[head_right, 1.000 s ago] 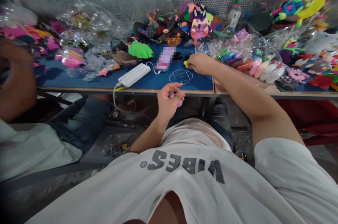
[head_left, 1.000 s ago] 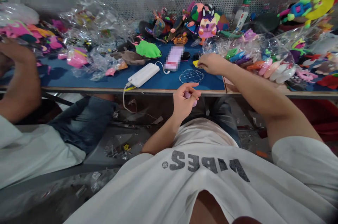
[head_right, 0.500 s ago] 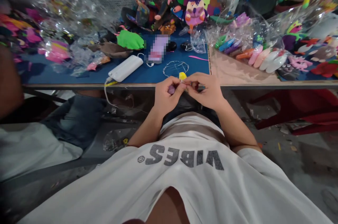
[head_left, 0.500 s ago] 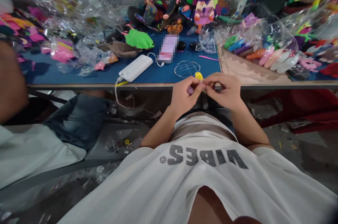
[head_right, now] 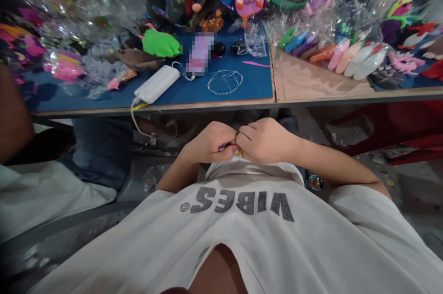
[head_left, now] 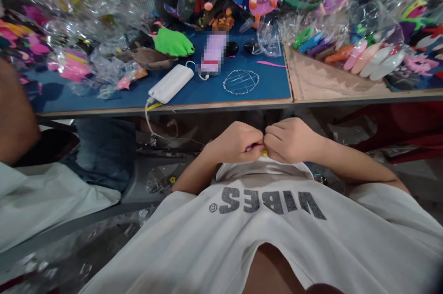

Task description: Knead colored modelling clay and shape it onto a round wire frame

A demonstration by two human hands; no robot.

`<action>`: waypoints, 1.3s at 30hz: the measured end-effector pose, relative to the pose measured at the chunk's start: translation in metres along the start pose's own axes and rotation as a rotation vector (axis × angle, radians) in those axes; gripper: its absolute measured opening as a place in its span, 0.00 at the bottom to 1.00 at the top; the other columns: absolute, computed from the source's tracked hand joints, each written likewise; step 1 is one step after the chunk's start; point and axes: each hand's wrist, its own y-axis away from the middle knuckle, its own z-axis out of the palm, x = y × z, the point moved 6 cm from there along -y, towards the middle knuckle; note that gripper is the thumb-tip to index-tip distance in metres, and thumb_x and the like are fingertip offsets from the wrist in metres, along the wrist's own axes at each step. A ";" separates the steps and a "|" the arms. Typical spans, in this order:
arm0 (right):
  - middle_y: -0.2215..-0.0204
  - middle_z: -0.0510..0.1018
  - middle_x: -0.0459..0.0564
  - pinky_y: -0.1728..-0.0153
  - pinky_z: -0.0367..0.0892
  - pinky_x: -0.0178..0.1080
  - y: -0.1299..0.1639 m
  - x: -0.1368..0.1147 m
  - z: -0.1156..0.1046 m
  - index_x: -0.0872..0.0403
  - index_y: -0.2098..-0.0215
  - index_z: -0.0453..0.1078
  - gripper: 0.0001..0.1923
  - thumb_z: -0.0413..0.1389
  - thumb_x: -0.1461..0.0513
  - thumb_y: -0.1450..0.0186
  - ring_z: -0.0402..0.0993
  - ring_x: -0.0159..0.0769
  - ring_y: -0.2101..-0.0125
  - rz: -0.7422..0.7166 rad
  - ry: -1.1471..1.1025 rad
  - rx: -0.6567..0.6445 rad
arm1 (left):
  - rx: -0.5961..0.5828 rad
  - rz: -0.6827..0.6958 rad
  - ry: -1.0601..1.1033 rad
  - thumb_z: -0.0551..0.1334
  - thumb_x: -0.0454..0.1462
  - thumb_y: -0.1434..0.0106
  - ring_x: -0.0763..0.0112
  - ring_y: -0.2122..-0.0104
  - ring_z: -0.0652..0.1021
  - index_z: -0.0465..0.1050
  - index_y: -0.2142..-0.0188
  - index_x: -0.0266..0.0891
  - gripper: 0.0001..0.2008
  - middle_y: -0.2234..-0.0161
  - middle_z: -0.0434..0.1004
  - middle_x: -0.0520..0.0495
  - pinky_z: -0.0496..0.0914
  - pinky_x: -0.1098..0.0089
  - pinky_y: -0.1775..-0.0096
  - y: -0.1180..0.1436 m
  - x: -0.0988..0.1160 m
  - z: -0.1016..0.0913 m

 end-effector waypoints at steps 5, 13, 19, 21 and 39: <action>0.78 0.67 0.45 0.74 0.59 0.43 0.009 -0.021 0.006 0.46 0.71 0.60 0.16 0.47 0.61 0.23 0.62 0.36 0.78 0.043 -0.547 0.204 | 0.017 0.114 0.448 0.61 0.41 0.33 0.65 0.80 0.72 0.67 0.72 0.48 0.10 0.81 0.70 0.52 0.67 0.61 0.71 0.015 0.012 0.026; 0.79 0.61 0.41 0.79 0.52 0.36 0.006 -0.017 0.022 0.49 0.70 0.61 0.16 0.52 0.61 0.23 0.55 0.29 0.82 0.357 -0.987 0.830 | 0.341 -0.146 0.732 0.59 0.62 0.28 0.71 0.86 0.71 0.60 0.80 0.45 0.32 0.87 0.65 0.52 0.67 0.65 0.77 0.019 -0.005 0.054; 0.76 0.67 0.44 0.76 0.60 0.38 0.028 -0.015 0.012 0.50 0.66 0.67 0.09 0.56 0.61 0.25 0.63 0.32 0.78 0.437 -0.590 0.993 | 0.633 -0.153 0.347 0.56 0.58 0.24 0.71 0.82 0.71 0.61 0.76 0.44 0.29 0.83 0.69 0.50 0.66 0.66 0.74 0.026 -0.002 0.033; 0.76 0.71 0.45 0.76 0.62 0.39 0.034 -0.015 0.007 0.50 0.63 0.70 0.04 0.57 0.63 0.27 0.67 0.34 0.77 0.412 -0.302 0.908 | 0.665 -0.147 0.107 0.62 0.48 0.28 0.74 0.81 0.69 0.68 0.72 0.43 0.17 0.80 0.70 0.53 0.63 0.67 0.74 0.028 0.005 0.016; 0.77 0.66 0.42 0.74 0.53 0.40 0.050 0.008 0.032 0.50 0.68 0.66 0.16 0.59 0.56 0.22 0.58 0.29 0.78 0.872 -0.515 0.853 | 0.750 -0.236 -0.206 0.66 0.37 0.28 0.77 0.80 0.61 0.62 0.69 0.43 0.15 0.78 0.61 0.58 0.55 0.66 0.73 0.041 0.000 0.001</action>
